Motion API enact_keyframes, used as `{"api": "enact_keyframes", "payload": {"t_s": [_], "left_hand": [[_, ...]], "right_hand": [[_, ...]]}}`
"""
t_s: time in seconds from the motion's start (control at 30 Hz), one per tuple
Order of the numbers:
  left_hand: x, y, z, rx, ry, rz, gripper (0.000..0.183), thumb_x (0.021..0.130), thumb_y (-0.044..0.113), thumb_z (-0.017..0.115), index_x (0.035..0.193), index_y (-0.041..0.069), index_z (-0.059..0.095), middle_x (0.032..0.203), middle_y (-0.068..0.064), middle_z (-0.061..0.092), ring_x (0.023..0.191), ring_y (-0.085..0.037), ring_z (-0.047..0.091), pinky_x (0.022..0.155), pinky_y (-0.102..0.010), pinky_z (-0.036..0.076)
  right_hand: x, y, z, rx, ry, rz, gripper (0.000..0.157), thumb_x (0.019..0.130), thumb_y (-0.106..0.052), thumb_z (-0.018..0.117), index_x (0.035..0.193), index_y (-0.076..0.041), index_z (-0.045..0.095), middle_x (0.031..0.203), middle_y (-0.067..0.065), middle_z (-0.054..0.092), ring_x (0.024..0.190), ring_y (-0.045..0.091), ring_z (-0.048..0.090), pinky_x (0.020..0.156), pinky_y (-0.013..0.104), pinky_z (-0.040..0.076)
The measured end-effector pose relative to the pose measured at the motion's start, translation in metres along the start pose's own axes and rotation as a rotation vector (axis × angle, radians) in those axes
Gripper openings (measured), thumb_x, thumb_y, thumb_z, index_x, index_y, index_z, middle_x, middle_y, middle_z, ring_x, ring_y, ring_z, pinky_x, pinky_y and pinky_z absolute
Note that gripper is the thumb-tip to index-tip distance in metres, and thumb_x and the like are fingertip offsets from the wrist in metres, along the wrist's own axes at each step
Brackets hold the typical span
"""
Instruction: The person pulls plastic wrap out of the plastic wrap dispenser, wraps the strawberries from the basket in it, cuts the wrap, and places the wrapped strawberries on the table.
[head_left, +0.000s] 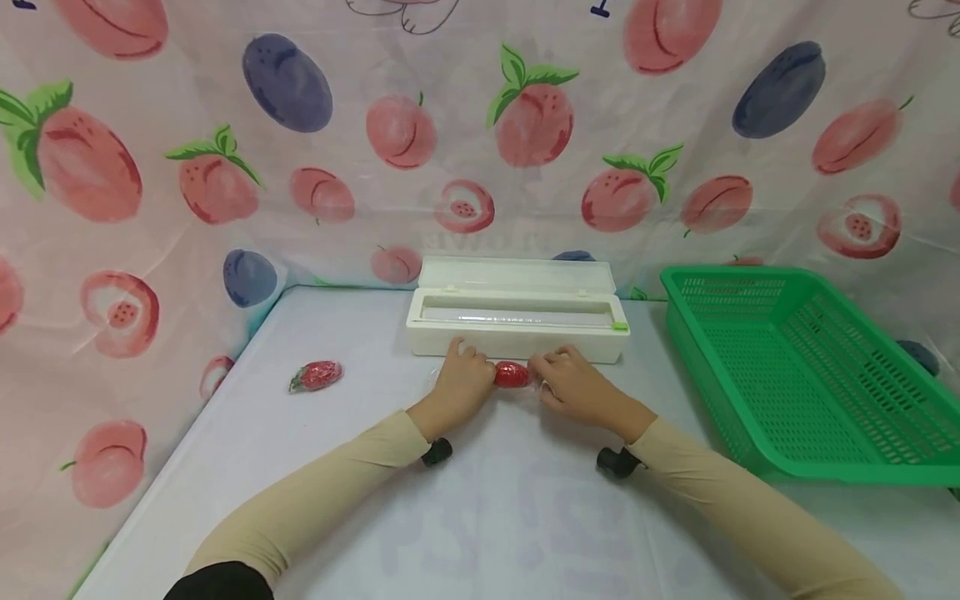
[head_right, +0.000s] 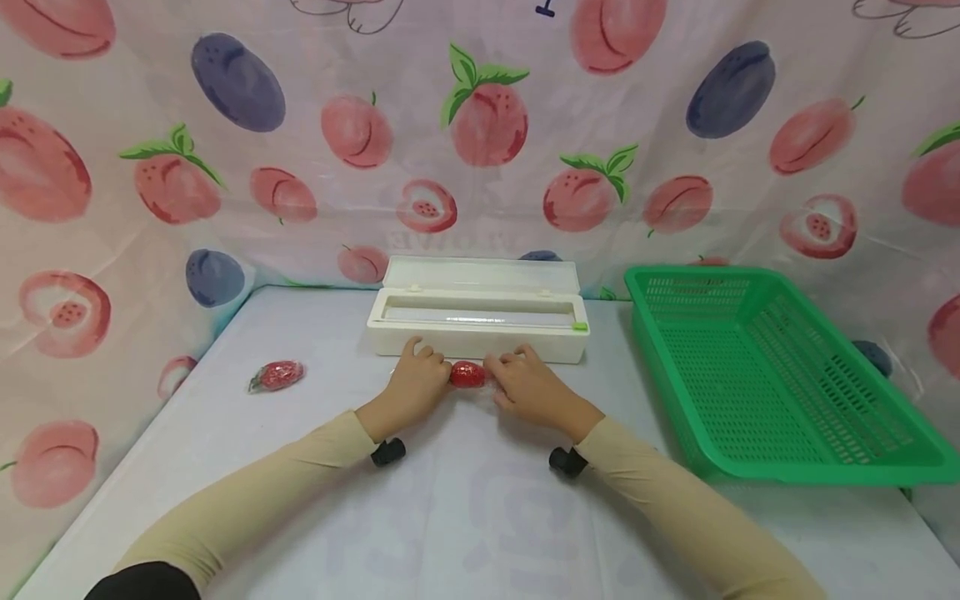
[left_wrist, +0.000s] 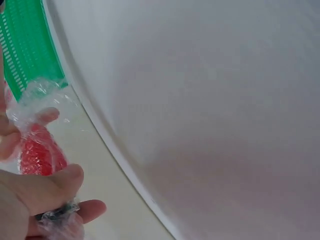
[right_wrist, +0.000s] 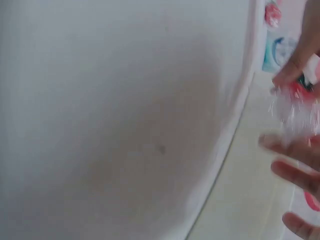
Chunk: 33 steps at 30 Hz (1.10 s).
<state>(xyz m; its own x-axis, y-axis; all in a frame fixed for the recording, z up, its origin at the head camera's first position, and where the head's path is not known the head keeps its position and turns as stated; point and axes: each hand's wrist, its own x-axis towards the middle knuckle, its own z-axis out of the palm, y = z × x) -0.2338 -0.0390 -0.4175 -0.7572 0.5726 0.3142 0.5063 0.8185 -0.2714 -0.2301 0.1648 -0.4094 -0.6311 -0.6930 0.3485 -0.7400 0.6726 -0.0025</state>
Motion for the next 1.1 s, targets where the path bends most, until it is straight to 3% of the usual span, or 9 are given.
{"api": "enact_keyframes", "payload": {"t_s": [0.1, 0.2, 0.37, 0.57, 0.63, 0.77, 0.9, 1.1], "left_hand": [[0.000, -0.002, 0.000, 0.000, -0.002, -0.009, 0.015, 0.081, 0.026, 0.071, 0.079, 0.011, 0.073, 0.076, -0.003, 0.070, 0.077, -0.019, 0.060, 0.097, -0.047, 0.037], [0.001, -0.001, 0.000, 0.002, -0.004, 0.012, 0.018, 0.081, 0.030, 0.071, 0.079, 0.012, 0.073, 0.077, -0.002, 0.070, 0.078, -0.019, 0.060, 0.097, -0.047, 0.037], [0.000, 0.004, -0.004, -0.039, -0.035, 0.051, 0.025, 0.082, 0.036, 0.068, 0.085, 0.011, 0.071, 0.082, -0.003, 0.070, 0.082, -0.019, 0.061, 0.099, -0.048, 0.036], [-0.001, 0.006, -0.013, -0.097, -0.101, 0.052, 0.055, 0.080, 0.061, 0.059, 0.096, 0.009, 0.068, 0.093, -0.003, 0.068, 0.097, -0.022, 0.060, 0.104, -0.052, 0.031], [0.000, 0.005, -0.014, -0.092, -0.084, 0.038, 0.054, 0.081, 0.060, 0.059, 0.096, 0.010, 0.069, 0.093, -0.002, 0.069, 0.096, -0.021, 0.061, 0.105, -0.051, 0.032], [0.000, 0.003, -0.012, -0.089, 0.019, 0.005, 0.041, 0.082, 0.050, 0.064, 0.092, 0.011, 0.070, 0.089, -0.001, 0.070, 0.089, -0.018, 0.063, 0.102, -0.047, 0.036], [0.000, 0.002, -0.011, -0.117, 0.117, 0.029, 0.037, 0.081, 0.047, 0.066, 0.092, 0.012, 0.070, 0.088, -0.001, 0.070, 0.086, -0.018, 0.064, 0.100, -0.046, 0.039], [0.000, 0.001, -0.011, -0.117, 0.138, 0.035, 0.036, 0.082, 0.046, 0.066, 0.095, 0.012, 0.070, 0.090, -0.002, 0.071, 0.088, -0.018, 0.065, 0.100, -0.047, 0.039]], "right_hand": [[-0.002, 0.002, -0.002, 0.058, -0.036, 0.000, 0.026, 0.077, -0.001, 0.068, 0.097, -0.011, 0.056, 0.087, 0.000, 0.068, 0.088, 0.017, 0.064, 0.096, 0.043, 0.041], [0.000, 0.002, -0.004, 0.048, -0.025, -0.008, 0.033, 0.073, -0.011, 0.079, 0.096, -0.011, 0.055, 0.081, -0.002, 0.066, 0.086, 0.016, 0.063, 0.097, 0.045, 0.040], [0.003, -0.003, -0.002, -0.099, 0.054, -0.053, 0.033, 0.074, -0.028, 0.078, 0.089, -0.010, 0.055, 0.065, -0.003, 0.063, 0.079, 0.017, 0.065, 0.092, 0.049, 0.044], [0.002, -0.006, 0.002, -0.271, 0.121, -0.095, 0.039, 0.071, -0.033, 0.080, 0.090, -0.009, 0.057, 0.071, 0.002, 0.071, 0.076, 0.018, 0.067, 0.088, 0.045, 0.046], [0.002, -0.007, 0.002, -0.280, 0.127, -0.092, 0.041, 0.071, -0.035, 0.080, 0.090, -0.009, 0.056, 0.072, 0.003, 0.071, 0.076, 0.018, 0.067, 0.086, 0.043, 0.047], [0.001, -0.007, 0.003, -0.292, 0.163, -0.076, 0.043, 0.071, -0.037, 0.080, 0.092, -0.009, 0.056, 0.073, 0.004, 0.070, 0.071, 0.019, 0.065, 0.077, 0.038, 0.049], [0.001, -0.006, 0.003, -0.305, 0.210, -0.074, 0.049, 0.068, -0.037, 0.082, 0.099, -0.008, 0.057, 0.082, 0.004, 0.066, 0.077, 0.019, 0.063, 0.071, 0.036, 0.049], [0.003, -0.006, 0.001, -0.295, 0.209, -0.082, 0.049, 0.070, -0.035, 0.081, 0.102, -0.006, 0.060, 0.090, 0.006, 0.067, 0.083, 0.020, 0.062, 0.069, 0.033, 0.051]]}}
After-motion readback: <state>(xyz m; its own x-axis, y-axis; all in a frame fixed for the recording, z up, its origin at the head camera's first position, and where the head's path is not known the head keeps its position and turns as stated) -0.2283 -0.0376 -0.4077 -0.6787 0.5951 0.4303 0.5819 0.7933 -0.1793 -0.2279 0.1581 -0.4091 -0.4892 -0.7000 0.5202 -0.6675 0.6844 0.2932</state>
